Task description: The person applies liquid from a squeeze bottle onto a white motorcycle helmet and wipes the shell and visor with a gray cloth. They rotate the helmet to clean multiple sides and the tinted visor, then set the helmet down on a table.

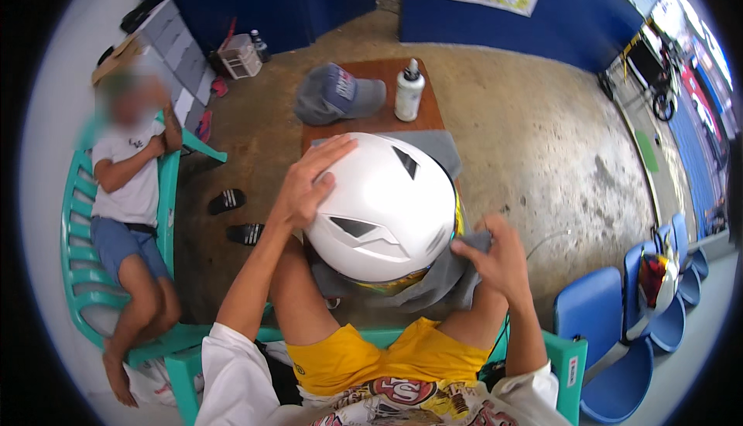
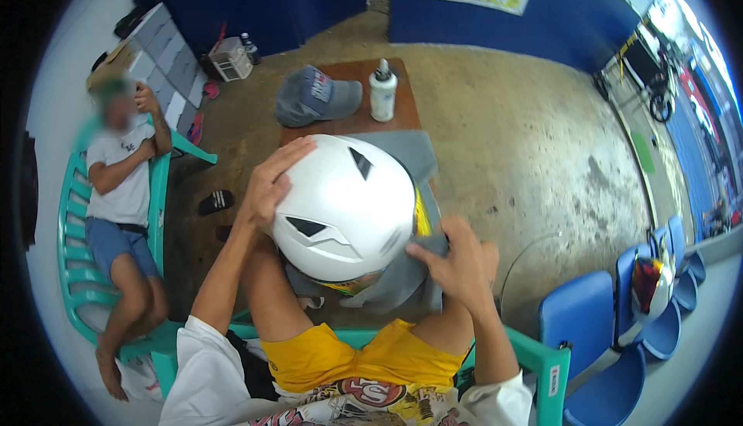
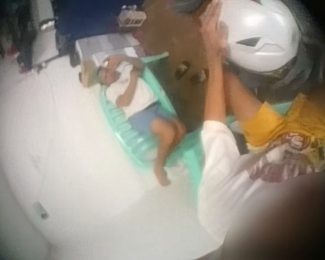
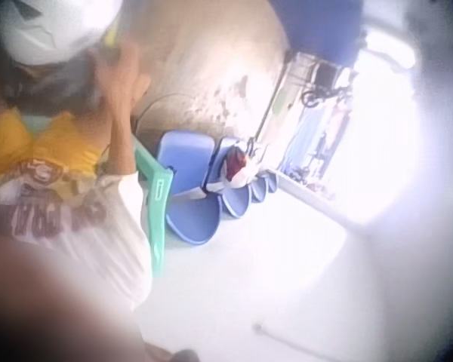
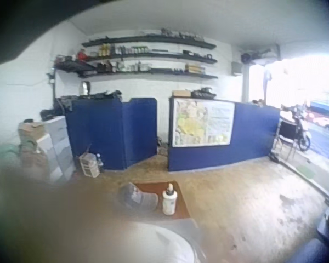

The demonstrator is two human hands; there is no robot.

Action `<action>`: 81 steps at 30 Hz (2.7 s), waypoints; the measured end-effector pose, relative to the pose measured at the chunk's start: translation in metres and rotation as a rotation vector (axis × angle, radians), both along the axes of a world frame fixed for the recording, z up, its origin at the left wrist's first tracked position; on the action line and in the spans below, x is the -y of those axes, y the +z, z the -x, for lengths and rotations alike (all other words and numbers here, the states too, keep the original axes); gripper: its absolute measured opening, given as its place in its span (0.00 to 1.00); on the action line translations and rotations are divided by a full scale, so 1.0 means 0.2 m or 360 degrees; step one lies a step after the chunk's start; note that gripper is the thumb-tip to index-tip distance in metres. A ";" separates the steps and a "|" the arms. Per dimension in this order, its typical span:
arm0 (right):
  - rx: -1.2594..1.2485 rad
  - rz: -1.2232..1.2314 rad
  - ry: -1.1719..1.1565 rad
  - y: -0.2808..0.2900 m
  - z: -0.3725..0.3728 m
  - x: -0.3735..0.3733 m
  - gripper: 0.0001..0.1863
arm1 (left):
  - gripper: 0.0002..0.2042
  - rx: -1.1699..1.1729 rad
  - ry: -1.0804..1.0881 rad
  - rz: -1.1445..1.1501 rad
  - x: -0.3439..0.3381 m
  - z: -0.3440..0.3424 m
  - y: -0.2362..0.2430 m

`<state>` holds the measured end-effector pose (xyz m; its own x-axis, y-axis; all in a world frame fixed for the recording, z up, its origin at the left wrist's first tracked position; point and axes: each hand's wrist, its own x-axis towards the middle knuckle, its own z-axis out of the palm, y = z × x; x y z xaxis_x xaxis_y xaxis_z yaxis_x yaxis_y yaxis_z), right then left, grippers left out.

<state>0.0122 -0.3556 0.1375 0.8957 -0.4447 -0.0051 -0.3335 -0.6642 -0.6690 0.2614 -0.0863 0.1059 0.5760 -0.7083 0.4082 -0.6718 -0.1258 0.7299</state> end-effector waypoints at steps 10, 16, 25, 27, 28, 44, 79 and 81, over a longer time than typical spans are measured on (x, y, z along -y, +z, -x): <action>0.0258 -0.0332 0.0874 0.33 0.25 -0.51 0.19 | 0.31 -0.0316 -0.0157 0.0302 -0.23 1.06 0.20; 0.0010 -0.0670 0.1091 0.29 0.26 -0.60 0.15 | 0.13 -0.0556 0.0024 0.0608 -0.44 1.26 0.03; 0.0036 -0.0859 0.0874 0.11 0.32 -0.75 0.17 | 0.09 -0.0294 0.0456 0.0544 -0.54 1.31 -0.16; -0.0013 -0.0930 0.0796 0.09 0.33 -0.78 0.17 | 0.09 -0.0246 0.0504 0.0556 -0.56 1.30 -0.20; -0.0038 -0.0866 0.0815 0.09 0.33 -0.80 0.17 | 0.09 -0.0215 0.0509 0.0564 -0.58 1.30 -0.22; 0.0254 0.0086 0.1169 -0.05 0.13 -1.28 0.16 | 0.26 -0.1761 0.0561 0.1613 -0.68 1.52 -0.36; -0.0455 0.0193 0.1868 -0.26 0.20 -1.15 0.19 | 0.11 -0.2113 0.0781 0.1215 -1.17 1.32 -0.41; -0.0118 0.0257 0.1677 -0.13 0.16 -1.03 0.18 | 0.09 -0.2045 0.0682 0.1221 -1.11 1.31 -0.51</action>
<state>-0.0196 -0.1490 0.1121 0.8285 0.5534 -0.0856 0.4242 -0.7201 -0.5492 -0.0011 0.1352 0.0035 0.9073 -0.2655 -0.3260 0.4195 0.5213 0.7431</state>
